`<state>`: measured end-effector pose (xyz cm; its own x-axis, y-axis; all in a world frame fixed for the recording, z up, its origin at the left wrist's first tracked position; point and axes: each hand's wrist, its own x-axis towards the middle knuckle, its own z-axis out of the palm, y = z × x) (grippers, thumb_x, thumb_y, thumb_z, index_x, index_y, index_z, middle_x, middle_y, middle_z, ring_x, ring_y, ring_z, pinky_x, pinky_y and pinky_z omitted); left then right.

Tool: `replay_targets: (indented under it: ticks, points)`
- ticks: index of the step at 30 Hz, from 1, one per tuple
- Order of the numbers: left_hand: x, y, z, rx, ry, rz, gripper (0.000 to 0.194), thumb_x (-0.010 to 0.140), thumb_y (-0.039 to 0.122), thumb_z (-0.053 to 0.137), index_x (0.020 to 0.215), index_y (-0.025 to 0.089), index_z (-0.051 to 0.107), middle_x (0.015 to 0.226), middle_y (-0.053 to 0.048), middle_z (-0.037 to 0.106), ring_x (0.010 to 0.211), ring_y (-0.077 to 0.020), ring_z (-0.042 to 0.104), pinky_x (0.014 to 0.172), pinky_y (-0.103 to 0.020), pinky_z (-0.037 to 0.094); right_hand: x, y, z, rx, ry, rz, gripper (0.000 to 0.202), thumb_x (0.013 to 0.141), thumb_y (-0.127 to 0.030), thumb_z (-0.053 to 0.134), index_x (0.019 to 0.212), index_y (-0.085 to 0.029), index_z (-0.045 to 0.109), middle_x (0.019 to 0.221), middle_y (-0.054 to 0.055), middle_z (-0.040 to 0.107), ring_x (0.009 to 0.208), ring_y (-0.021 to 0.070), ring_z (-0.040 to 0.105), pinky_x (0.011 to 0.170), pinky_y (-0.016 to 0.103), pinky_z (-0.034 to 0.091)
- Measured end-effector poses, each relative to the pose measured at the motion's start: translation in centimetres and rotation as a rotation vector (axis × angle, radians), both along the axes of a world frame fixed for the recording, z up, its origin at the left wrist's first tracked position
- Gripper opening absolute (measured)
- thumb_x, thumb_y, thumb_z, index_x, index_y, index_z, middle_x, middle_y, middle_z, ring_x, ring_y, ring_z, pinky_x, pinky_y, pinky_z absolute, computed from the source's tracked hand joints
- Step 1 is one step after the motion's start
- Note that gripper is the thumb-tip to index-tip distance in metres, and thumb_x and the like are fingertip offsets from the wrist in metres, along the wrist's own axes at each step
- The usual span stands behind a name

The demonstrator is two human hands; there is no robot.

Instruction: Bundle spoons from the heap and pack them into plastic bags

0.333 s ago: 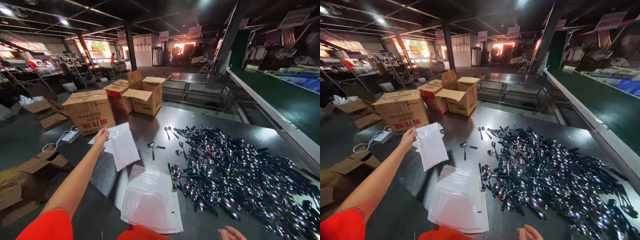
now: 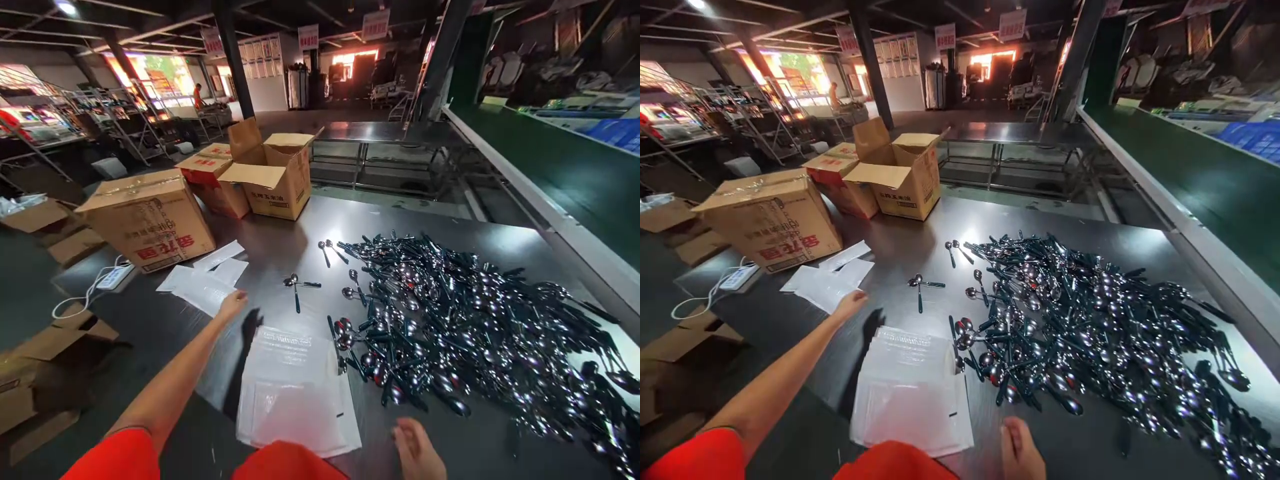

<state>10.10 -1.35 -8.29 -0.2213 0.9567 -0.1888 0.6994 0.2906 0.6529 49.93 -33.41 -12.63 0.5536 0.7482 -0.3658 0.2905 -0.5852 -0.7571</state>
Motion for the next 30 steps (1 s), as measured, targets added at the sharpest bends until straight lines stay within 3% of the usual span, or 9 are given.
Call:
replay_targets:
  ticks: [4,7,10,13,17,20,22,25,30]
  points:
    - [7.3,1.3,-3.1,-0.130,0.171,-0.326,0.025,0.087,0.031,0.059,0.107,0.015,0.061,0.114,-0.007,0.063,0.102,-0.0206,0.061,0.089,-0.044,0.052,-2.0,5.5,0.3,-0.031,-0.184,0.285,0.030,0.085,-0.035,0.035,0.089,-0.023,0.061,0.090,0.006,0.072,0.085,0.0218,0.067,0.071,0.028,0.050]
    - [10.5,2.4,-4.1,-0.164,0.309,-0.458,0.029,0.087,0.032,0.059,0.113,0.016,0.060,0.122,-0.008,0.060,0.109,-0.0230,0.058,0.094,-0.047,0.049,-3.2,8.6,-1.1,-0.054,-0.475,0.478,0.033,0.086,-0.020,0.034,0.098,-0.017,0.065,0.102,0.011,0.070,0.096,0.0246,0.064,0.082,0.033,0.049]
    - [11.9,4.0,-4.6,-0.179,0.431,-0.534,0.038,0.088,0.032,0.058,0.123,0.018,0.054,0.132,-0.010,0.053,0.115,-0.0254,0.055,0.097,-0.051,0.047,-3.7,10.8,-3.5,-0.082,-0.752,0.575,0.042,0.084,-0.007,0.036,0.114,-0.013,0.064,0.124,0.014,0.062,0.117,0.0268,0.056,0.096,0.037,0.043]
    - [12.7,5.8,-5.2,-0.184,0.530,-0.595,0.052,0.088,0.026,0.058,0.137,0.022,0.041,0.149,-0.012,0.035,0.127,-0.0300,0.045,0.102,-0.054,0.042,-3.9,12.8,-5.3,-0.141,-0.921,0.611,0.051,0.083,-0.001,0.036,0.129,-0.013,0.055,0.144,0.013,0.045,0.134,0.0262,0.040,0.107,0.039,0.034]
    - [13.9,8.3,-6.2,-0.185,0.629,-0.664,0.070,0.083,0.008,0.054,0.145,0.028,0.029,0.160,-0.009,0.010,0.143,-0.0337,0.019,0.112,-0.053,0.028,-3.8,15.6,-6.5,-0.170,-0.930,0.672,0.057,0.084,-0.011,0.049,0.140,-0.010,0.042,0.152,0.015,0.031,0.141,0.0319,0.024,0.113,0.048,0.020]
    - [14.8,9.7,-6.9,-0.198,0.681,-0.684,0.078,0.080,0.004,0.055,0.146,0.034,0.025,0.161,-0.006,0.005,0.145,-0.0354,0.007,0.113,-0.059,0.020,-3.9,17.0,-6.5,-0.201,-0.913,0.686,0.058,0.084,-0.013,0.050,0.141,-0.015,0.042,0.150,0.013,0.037,0.139,0.0341,0.026,0.111,0.055,0.017]
    - [15.2,10.2,-7.3,-0.226,0.692,-0.703,0.076,0.081,0.008,0.058,0.144,0.035,0.028,0.161,-0.007,0.008,0.143,-0.0371,0.016,0.109,-0.060,0.027,-4.0,17.2,-6.1,-0.239,-0.929,0.670,0.051,0.086,-0.009,0.045,0.136,-0.019,0.049,0.145,0.013,0.044,0.133,0.0332,0.036,0.106,0.054,0.026]
    - [15.2,10.2,-7.9,-0.253,0.691,-0.724,0.059,0.085,0.022,0.059,0.139,0.029,0.038,0.153,-0.010,0.030,0.130,-0.0325,0.041,0.100,-0.054,0.042,-3.9,16.2,-5.2,-0.270,-0.961,0.641,0.049,0.088,-0.005,0.039,0.131,-0.022,0.054,0.137,0.015,0.051,0.120,0.0303,0.048,0.092,0.046,0.039]
    - [14.3,8.4,-8.3,-0.251,0.725,-0.631,0.038,0.090,0.034,0.054,0.124,0.018,0.052,0.127,-0.010,0.054,0.111,-0.0245,0.055,0.092,-0.048,0.048,-2.8,13.4,-4.7,-0.279,-0.947,0.683,0.054,0.087,-0.001,0.035,0.135,-0.020,0.049,0.125,0.015,0.059,0.109,0.0279,0.055,0.077,0.037,0.047]
